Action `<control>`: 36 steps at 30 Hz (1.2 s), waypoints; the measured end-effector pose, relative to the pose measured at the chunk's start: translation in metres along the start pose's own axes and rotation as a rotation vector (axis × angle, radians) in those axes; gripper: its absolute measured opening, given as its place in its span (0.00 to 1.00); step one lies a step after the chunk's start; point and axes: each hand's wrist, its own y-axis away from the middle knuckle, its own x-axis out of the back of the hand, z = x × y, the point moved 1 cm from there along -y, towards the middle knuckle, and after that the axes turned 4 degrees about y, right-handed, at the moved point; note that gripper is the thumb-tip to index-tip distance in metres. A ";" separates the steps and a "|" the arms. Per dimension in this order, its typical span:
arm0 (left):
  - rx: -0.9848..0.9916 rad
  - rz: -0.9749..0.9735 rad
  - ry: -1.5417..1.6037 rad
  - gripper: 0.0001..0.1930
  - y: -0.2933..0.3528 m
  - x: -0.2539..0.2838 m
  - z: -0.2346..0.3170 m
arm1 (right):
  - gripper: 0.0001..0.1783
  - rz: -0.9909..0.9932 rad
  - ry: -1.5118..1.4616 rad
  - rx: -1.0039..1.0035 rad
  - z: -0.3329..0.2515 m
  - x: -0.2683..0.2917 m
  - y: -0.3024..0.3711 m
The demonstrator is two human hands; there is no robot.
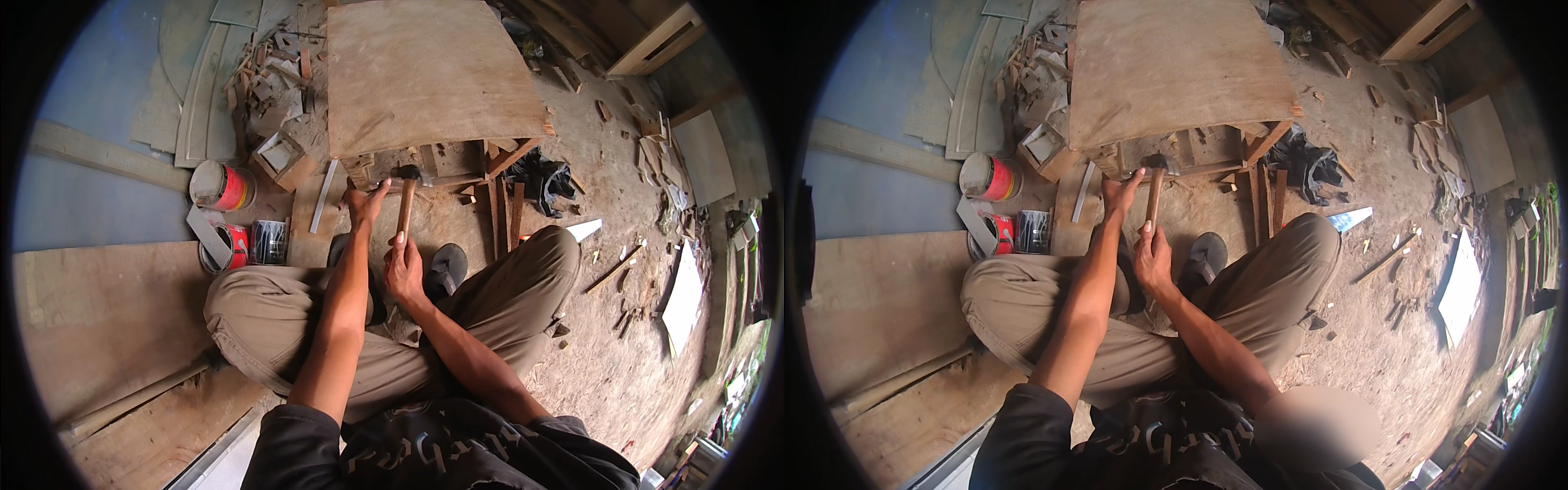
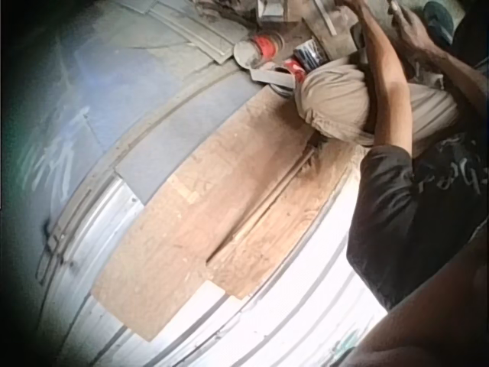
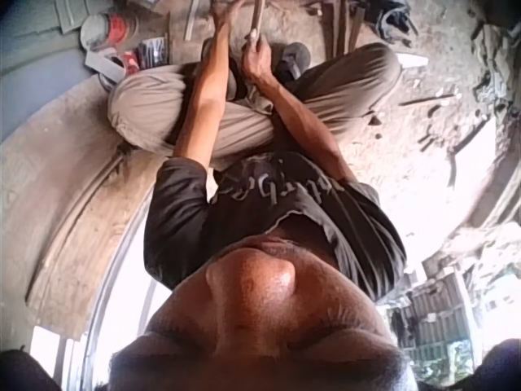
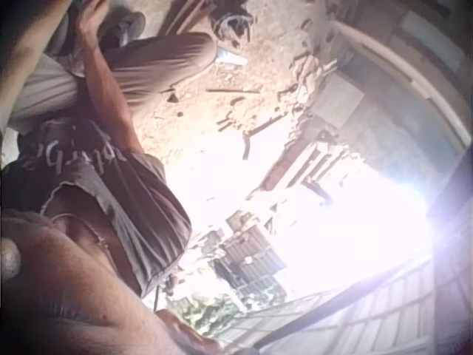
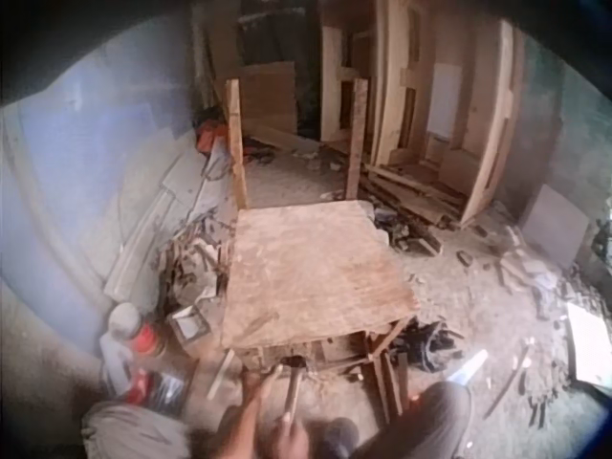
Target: The person sits on the floor and uses a hammer to drive nails into the legs of a wooden stool. They repeatedly position nails and strike them to secure the stool's structure.
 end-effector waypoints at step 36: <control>-0.013 0.005 0.055 0.20 -0.004 0.000 -0.016 | 0.23 -0.014 0.101 -0.035 -0.001 -0.010 0.005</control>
